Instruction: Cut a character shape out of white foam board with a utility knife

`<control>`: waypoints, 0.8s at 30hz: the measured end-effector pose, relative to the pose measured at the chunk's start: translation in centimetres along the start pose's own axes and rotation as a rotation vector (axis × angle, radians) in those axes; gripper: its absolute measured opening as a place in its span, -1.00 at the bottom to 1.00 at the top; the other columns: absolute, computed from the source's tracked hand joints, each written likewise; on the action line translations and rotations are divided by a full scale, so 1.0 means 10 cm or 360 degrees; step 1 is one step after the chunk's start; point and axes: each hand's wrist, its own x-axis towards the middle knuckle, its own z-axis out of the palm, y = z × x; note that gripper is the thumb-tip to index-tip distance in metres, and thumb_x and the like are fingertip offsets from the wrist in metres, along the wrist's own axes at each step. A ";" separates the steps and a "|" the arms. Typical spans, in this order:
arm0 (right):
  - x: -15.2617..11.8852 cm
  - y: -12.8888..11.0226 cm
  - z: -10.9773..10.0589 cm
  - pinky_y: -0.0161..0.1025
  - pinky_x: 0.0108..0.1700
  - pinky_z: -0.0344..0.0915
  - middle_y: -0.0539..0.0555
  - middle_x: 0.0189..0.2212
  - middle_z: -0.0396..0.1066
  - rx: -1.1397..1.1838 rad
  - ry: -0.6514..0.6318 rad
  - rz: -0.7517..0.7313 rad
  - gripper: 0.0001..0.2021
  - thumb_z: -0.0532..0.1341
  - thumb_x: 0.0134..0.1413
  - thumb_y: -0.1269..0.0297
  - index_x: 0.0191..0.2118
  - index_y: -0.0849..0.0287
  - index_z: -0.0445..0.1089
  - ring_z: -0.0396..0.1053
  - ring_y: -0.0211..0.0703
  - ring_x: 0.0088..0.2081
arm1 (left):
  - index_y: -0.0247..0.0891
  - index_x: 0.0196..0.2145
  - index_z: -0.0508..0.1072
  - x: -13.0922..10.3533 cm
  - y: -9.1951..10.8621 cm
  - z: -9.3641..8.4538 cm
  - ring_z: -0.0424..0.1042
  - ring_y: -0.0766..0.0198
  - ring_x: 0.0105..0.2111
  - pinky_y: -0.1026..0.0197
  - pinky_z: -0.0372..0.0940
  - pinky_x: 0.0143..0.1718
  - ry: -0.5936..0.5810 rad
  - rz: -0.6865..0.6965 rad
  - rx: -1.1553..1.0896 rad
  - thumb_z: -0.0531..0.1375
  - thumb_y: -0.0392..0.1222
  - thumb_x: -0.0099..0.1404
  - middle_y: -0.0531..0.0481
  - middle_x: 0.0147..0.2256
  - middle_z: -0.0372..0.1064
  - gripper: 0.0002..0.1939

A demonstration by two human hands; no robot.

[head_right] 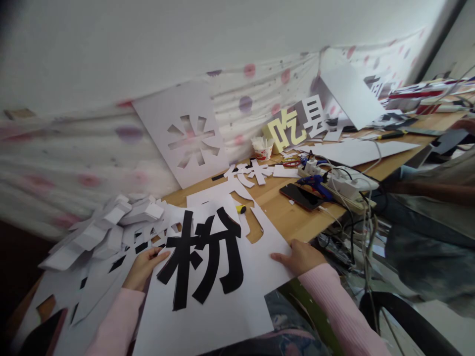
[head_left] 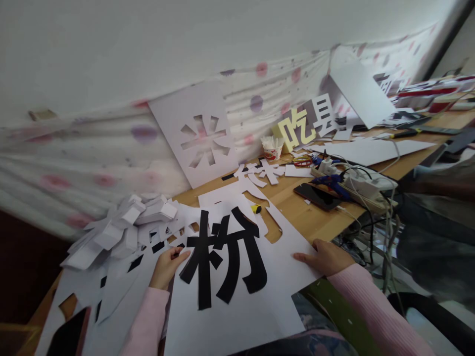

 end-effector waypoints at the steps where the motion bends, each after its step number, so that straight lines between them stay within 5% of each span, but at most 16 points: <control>1: -0.01 0.01 -0.01 -0.16 -0.29 0.21 0.28 -0.28 0.50 0.0021 -0.0040 -0.0021 -0.50 0.16 0.05 -0.19 -0.28 0.25 0.42 0.46 0.12 -0.22 | -0.32 -0.31 0.51 -0.01 0.01 0.00 0.51 0.04 -0.34 0.08 0.37 -0.27 -0.0039 -0.0007 -0.0070 0.29 0.21 -0.14 -0.14 -0.38 0.55 -0.44; 4: -0.03 0.10 0.01 -0.18 -0.35 0.18 0.23 -0.37 0.50 0.0068 -0.0046 -0.0031 -0.52 0.17 -0.01 -0.21 -0.41 0.18 0.44 0.46 0.09 -0.30 | -0.36 -0.26 0.53 -0.03 0.02 -0.02 0.52 0.03 -0.30 0.07 0.38 -0.24 -0.0142 -0.0016 -0.0155 0.30 0.19 -0.09 -0.17 -0.36 0.56 -0.42; 12: -0.06 0.27 0.07 -0.16 -0.35 0.18 0.20 -0.49 0.47 0.0110 -0.0035 -0.0089 -0.43 0.01 0.08 -0.26 -0.52 0.15 0.44 0.44 0.06 -0.39 | -0.31 -0.49 0.59 0.01 -0.05 -0.04 0.49 0.00 -0.37 0.12 0.31 -0.33 -0.0136 0.0063 0.0077 0.31 0.10 -0.19 -0.09 -0.46 0.56 -0.59; 17: -0.08 0.24 0.05 -0.18 -0.34 0.19 0.21 -0.43 0.50 0.0236 -0.0035 -0.0108 -0.44 -0.02 0.14 -0.21 -0.43 0.17 0.48 0.46 0.04 -0.36 | -0.29 -0.48 0.58 0.03 -0.06 -0.07 0.48 0.04 -0.44 0.13 0.32 -0.39 0.0043 0.0112 0.0054 0.27 0.06 -0.16 -0.05 -0.51 0.53 -0.63; 24: -0.12 0.19 0.08 -0.20 -0.31 0.21 0.22 -0.36 0.53 0.0283 -0.0036 -0.0145 -0.50 0.01 0.18 -0.12 -0.40 0.19 0.49 0.48 0.05 -0.30 | -0.32 -0.25 0.54 0.05 -0.01 -0.29 0.49 0.04 -0.26 0.12 0.37 -0.21 0.0356 0.0192 -0.0112 0.26 0.13 -0.11 -0.08 -0.29 0.56 -0.46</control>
